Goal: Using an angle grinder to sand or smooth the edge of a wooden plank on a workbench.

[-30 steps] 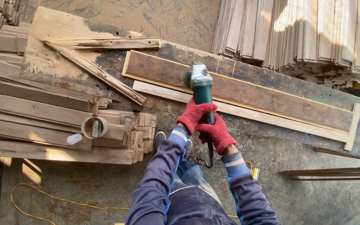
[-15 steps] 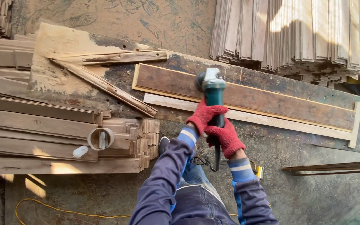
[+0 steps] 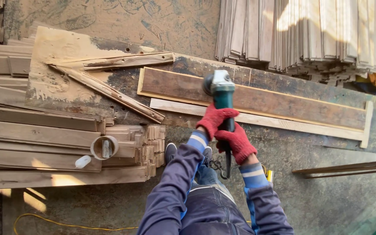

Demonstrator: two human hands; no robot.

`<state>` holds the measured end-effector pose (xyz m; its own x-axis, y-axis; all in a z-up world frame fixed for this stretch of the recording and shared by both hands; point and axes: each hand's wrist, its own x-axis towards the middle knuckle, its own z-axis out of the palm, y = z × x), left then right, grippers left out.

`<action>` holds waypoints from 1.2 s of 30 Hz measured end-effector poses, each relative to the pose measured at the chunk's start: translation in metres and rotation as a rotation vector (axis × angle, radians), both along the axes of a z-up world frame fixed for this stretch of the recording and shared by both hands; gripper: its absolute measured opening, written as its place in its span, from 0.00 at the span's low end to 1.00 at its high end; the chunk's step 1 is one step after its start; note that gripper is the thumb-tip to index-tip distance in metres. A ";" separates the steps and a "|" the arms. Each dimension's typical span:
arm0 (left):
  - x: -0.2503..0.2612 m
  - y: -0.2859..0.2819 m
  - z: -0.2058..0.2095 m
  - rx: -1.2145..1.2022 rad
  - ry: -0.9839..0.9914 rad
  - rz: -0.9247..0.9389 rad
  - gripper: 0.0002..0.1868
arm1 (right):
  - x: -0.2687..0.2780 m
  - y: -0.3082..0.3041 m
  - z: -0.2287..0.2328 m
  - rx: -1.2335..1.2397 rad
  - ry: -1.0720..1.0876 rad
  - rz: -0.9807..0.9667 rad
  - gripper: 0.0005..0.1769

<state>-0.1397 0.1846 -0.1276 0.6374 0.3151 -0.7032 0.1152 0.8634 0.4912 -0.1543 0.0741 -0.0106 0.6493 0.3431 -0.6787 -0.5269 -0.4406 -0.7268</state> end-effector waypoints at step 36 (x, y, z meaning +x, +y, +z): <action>-0.100 0.111 0.047 0.025 0.041 0.167 0.36 | -0.068 0.115 0.029 -0.076 0.028 0.225 0.27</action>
